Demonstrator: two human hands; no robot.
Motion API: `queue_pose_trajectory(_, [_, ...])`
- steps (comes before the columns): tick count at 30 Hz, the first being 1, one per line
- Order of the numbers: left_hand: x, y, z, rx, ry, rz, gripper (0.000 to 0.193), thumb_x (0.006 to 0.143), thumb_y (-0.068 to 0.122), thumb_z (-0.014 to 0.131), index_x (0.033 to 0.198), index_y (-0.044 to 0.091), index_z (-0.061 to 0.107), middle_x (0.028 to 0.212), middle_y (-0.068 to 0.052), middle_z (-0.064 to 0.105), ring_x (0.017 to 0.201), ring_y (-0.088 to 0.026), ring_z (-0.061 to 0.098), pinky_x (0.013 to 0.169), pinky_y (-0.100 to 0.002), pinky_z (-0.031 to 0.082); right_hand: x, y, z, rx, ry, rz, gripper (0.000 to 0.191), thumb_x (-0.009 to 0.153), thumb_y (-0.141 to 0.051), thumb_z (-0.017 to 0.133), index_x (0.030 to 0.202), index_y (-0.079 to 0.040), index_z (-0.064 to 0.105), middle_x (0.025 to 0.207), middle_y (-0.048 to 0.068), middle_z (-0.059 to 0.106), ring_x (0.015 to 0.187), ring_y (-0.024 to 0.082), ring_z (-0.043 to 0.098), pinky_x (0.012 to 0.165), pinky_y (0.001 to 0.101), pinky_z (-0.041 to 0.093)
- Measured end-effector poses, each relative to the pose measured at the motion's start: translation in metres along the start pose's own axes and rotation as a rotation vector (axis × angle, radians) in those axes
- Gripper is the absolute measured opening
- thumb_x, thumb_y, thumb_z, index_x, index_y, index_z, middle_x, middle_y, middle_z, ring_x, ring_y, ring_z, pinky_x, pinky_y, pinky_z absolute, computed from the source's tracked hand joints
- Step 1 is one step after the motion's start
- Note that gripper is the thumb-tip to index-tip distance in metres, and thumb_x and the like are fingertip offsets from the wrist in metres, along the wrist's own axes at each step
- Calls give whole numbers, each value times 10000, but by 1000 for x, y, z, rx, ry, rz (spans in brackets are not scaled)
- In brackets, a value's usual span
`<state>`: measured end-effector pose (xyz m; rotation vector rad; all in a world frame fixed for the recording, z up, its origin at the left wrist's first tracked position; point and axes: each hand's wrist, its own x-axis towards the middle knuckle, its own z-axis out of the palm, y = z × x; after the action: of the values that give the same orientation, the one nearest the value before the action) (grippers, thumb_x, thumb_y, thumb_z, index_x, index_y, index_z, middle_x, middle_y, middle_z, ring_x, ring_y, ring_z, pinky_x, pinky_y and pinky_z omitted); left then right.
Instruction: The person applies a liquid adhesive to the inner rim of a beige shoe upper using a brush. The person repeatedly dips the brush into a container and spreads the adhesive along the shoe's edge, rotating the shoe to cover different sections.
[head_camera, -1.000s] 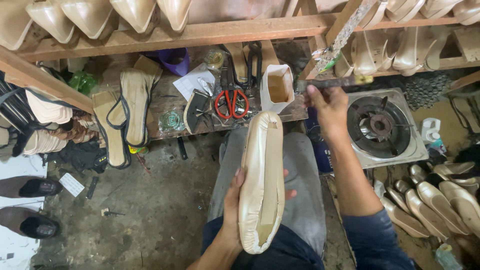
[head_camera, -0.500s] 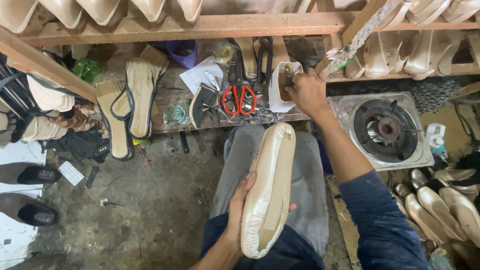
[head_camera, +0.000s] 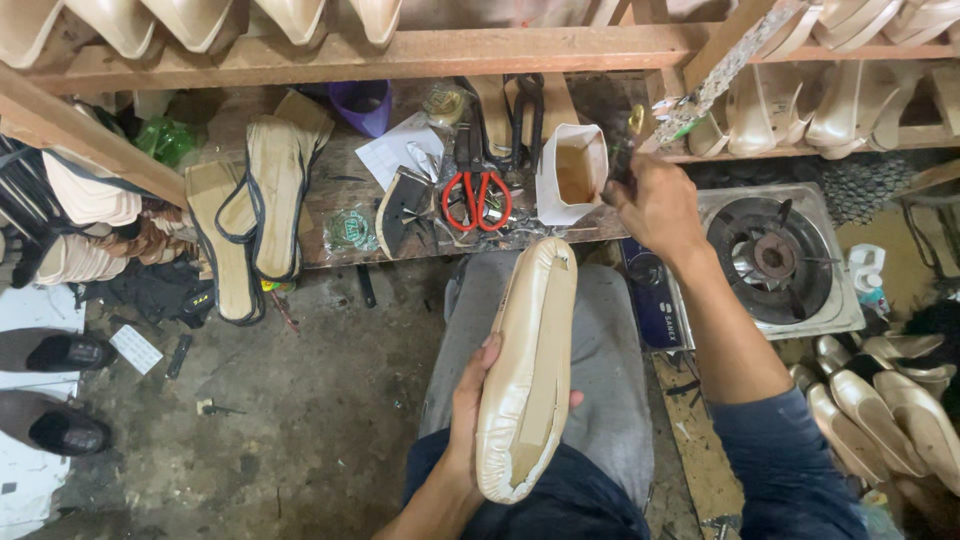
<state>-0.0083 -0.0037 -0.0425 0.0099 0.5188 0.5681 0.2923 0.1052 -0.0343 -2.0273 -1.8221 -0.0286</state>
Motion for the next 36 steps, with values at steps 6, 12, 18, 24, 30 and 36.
queue_pose_trajectory(6, [-3, 8, 8, -12, -125, 21, 715, 997, 562, 523, 1363, -51, 561, 983, -204, 697, 850, -366, 755, 574, -399, 638, -58, -53, -58, 978, 108, 148, 184, 1044, -45, 658, 1216, 19, 653, 1047, 71, 691, 947, 151, 627, 899, 291, 508])
queue_pose_trajectory(12, [-9, 11, 22, 43, -159, 87, 713, 1006, 541, 521, 1386, -62, 540, 1020, -221, 704, 845, -366, 755, 596, -385, 637, -115, -107, -72, 746, 328, -200, 246, 968, 38, 712, 1199, 24, 629, 1141, 145, 664, 1001, 235, 641, 880, 284, 531])
queue_pose_trajectory(18, [-15, 7, 29, 68, -174, 95, 705, 1026, 523, 510, 1376, -90, 537, 1031, -232, 702, 832, -357, 748, 635, -378, 647, -124, -126, -81, 528, 350, -304, 278, 921, 77, 738, 1177, 37, 636, 1052, 159, 672, 951, 258, 692, 811, 339, 568])
queue_pose_trajectory(24, [-16, 3, 28, 81, -207, 91, 690, 1043, 494, 516, 1391, -102, 513, 1052, -260, 680, 848, -378, 750, 637, -398, 648, -121, -121, -100, 481, 275, -338, 284, 909, 66, 729, 1174, 40, 630, 1037, 175, 669, 920, 264, 694, 777, 346, 570])
queue_pose_trajectory(30, [-19, 3, 29, 5, -243, 66, 663, 1037, 445, 504, 1408, -103, 474, 1081, -280, 682, 851, -403, 752, 621, -405, 650, -115, -125, -111, 494, 240, -419, 258, 924, 78, 711, 1165, 38, 628, 1063, 173, 674, 962, 283, 698, 823, 358, 579])
queue_pose_trajectory(36, [-22, 3, 31, 81, -259, 135, 658, 1069, 435, 507, 1416, -123, 466, 1061, -298, 668, 834, -399, 749, 596, -400, 642, -112, -125, -117, 444, 225, -486, 357, 787, 121, 708, 1128, 55, 625, 1041, 182, 651, 976, 348, 687, 860, 417, 566])
